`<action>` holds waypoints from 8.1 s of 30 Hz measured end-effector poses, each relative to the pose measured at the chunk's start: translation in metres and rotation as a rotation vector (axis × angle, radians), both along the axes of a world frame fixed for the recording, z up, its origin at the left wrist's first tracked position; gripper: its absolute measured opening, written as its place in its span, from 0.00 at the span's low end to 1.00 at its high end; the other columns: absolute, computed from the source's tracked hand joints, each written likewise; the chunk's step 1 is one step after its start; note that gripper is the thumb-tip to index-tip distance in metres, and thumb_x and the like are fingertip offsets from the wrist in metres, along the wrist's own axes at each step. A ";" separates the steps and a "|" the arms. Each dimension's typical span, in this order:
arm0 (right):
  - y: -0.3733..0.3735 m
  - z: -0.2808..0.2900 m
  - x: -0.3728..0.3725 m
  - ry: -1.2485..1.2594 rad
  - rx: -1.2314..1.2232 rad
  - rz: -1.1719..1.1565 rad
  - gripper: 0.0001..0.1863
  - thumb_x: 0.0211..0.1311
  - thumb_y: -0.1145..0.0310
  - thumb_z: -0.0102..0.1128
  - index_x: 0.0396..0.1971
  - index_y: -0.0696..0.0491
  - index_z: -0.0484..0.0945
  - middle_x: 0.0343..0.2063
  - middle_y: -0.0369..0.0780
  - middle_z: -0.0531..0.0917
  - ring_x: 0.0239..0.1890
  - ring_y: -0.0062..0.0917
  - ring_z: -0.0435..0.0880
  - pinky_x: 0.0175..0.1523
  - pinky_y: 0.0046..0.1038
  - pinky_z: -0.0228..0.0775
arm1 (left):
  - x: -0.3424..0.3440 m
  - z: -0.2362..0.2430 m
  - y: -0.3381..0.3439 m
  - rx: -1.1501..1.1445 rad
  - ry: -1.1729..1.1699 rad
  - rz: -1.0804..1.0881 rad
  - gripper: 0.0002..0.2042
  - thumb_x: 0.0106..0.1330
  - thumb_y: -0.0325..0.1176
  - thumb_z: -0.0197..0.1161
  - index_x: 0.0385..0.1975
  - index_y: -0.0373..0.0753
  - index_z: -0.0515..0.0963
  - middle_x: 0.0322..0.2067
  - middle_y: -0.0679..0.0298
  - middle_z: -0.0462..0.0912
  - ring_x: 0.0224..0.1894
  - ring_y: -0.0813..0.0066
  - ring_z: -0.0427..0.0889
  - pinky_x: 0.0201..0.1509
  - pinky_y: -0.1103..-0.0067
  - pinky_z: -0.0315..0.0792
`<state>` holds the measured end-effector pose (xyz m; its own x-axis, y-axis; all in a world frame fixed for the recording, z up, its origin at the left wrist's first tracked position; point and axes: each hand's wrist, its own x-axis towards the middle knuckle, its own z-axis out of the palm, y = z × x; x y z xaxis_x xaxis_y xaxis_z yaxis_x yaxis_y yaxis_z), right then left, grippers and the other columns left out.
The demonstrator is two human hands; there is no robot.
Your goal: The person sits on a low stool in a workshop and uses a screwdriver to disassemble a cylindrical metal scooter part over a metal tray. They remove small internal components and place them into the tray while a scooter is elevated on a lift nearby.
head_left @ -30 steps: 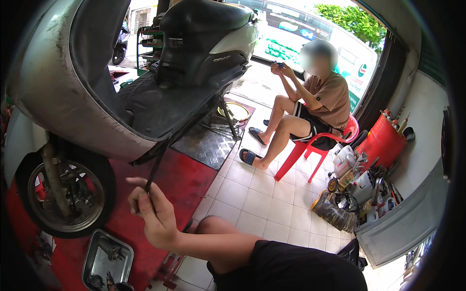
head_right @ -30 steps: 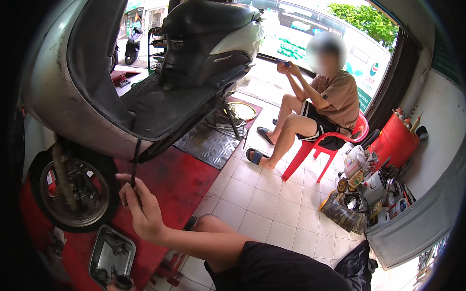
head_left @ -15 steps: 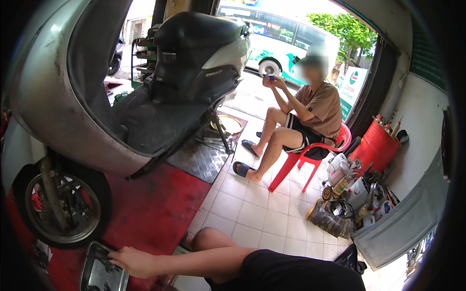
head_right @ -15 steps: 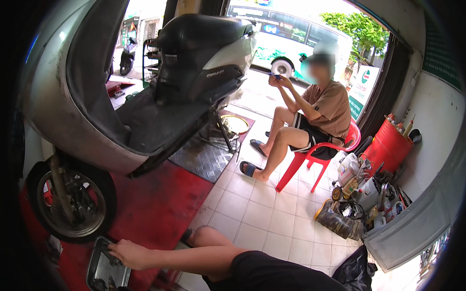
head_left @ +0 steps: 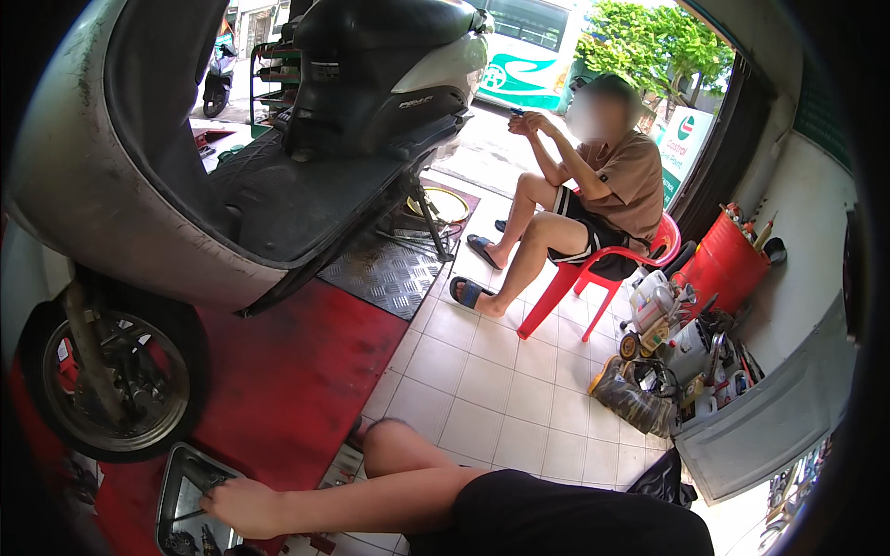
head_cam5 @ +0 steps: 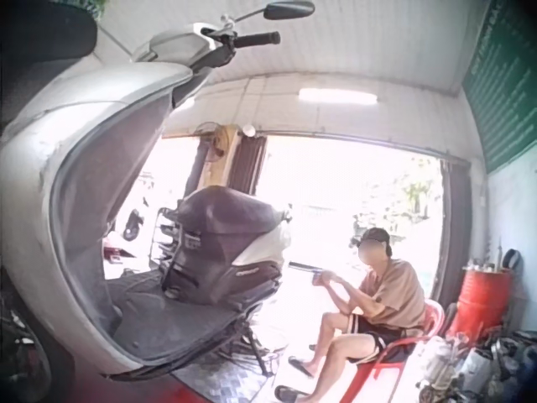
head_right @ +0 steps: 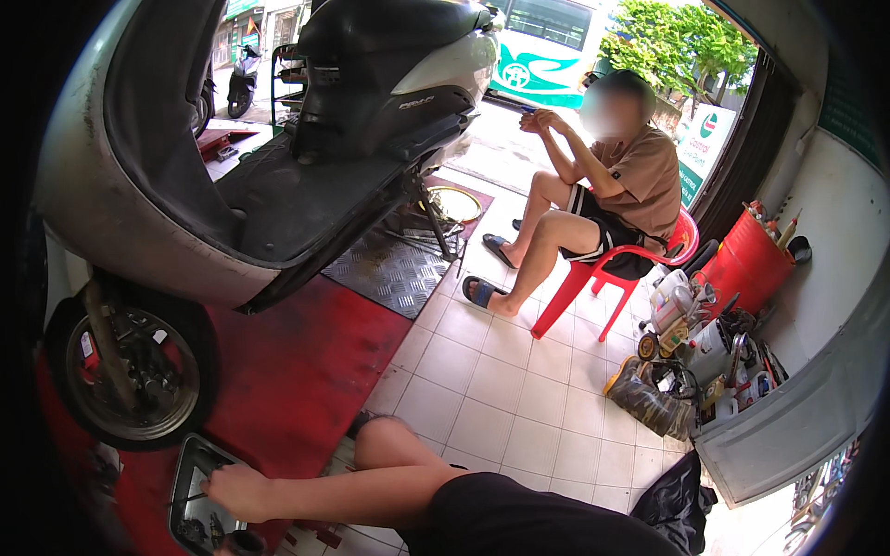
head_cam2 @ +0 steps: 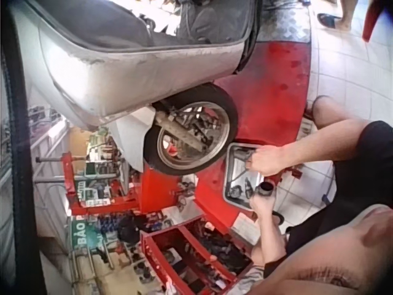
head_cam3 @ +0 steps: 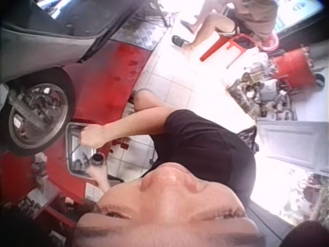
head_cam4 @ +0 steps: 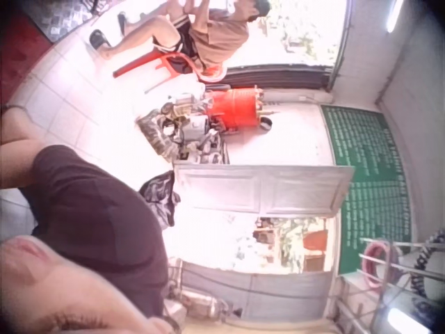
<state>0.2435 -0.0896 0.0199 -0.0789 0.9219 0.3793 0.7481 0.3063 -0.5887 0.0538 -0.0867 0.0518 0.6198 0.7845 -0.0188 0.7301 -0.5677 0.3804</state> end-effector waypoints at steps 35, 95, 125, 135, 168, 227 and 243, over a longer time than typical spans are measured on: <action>-0.034 0.014 0.016 -0.306 -0.549 0.017 0.13 0.67 0.66 0.53 0.36 0.63 0.75 0.23 0.53 0.82 0.28 0.50 0.85 0.33 0.45 0.78 | -0.017 -0.050 -0.011 -0.068 0.004 -0.323 0.15 0.37 0.35 0.70 0.28 0.38 0.80 0.23 0.55 0.81 0.29 0.55 0.83 0.32 0.66 0.76; 0.011 -0.048 -0.073 -0.311 -0.450 0.018 0.07 0.54 0.71 0.60 0.27 0.55 0.87 0.32 0.43 0.87 0.38 0.35 0.88 0.41 0.34 0.82 | -0.002 -0.038 -0.012 -0.170 0.302 -0.352 0.13 0.49 0.35 0.69 0.36 0.44 0.82 0.33 0.50 0.84 0.35 0.46 0.83 0.40 0.58 0.77; -0.011 -0.040 -0.051 -0.364 -0.574 0.068 0.09 0.53 0.71 0.61 0.32 0.54 0.87 0.36 0.43 0.87 0.42 0.37 0.88 0.45 0.35 0.81 | -0.003 -0.024 -0.024 -0.165 0.375 -0.373 0.15 0.51 0.38 0.67 0.39 0.40 0.82 0.30 0.47 0.84 0.35 0.45 0.83 0.40 0.58 0.77; -0.004 -0.025 -0.047 -0.434 -0.664 0.134 0.08 0.51 0.68 0.62 0.25 0.55 0.86 0.29 0.47 0.87 0.34 0.38 0.89 0.36 0.38 0.82 | -0.008 -0.061 -0.005 -0.209 0.251 -0.462 0.19 0.41 0.38 0.70 0.36 0.42 0.83 0.35 0.55 0.85 0.39 0.54 0.85 0.43 0.63 0.78; -0.003 -0.023 -0.058 -0.542 -0.497 0.138 0.09 0.55 0.75 0.57 0.37 0.59 0.80 0.30 0.50 0.86 0.36 0.43 0.88 0.39 0.39 0.83 | -0.013 -0.056 -0.016 -0.176 0.191 -0.505 0.17 0.38 0.29 0.68 0.33 0.39 0.81 0.24 0.57 0.83 0.26 0.55 0.84 0.27 0.64 0.75; -0.009 0.002 -0.023 -0.032 -0.254 0.083 0.13 0.49 0.75 0.54 0.37 0.60 0.77 0.29 0.52 0.83 0.36 0.48 0.85 0.41 0.44 0.77 | -0.019 -0.045 -0.007 -0.128 0.019 -0.250 0.19 0.37 0.33 0.71 0.35 0.44 0.85 0.33 0.56 0.86 0.38 0.53 0.85 0.42 0.66 0.78; -0.036 0.001 -0.016 0.676 -0.742 0.099 0.15 0.75 0.66 0.51 0.46 0.64 0.77 0.25 0.35 0.77 0.24 0.15 0.73 0.29 0.24 0.67 | -0.063 -0.021 0.027 -0.605 -1.156 0.449 0.14 0.60 0.37 0.73 0.36 0.33 0.80 0.30 0.61 0.85 0.28 0.72 0.83 0.36 0.76 0.77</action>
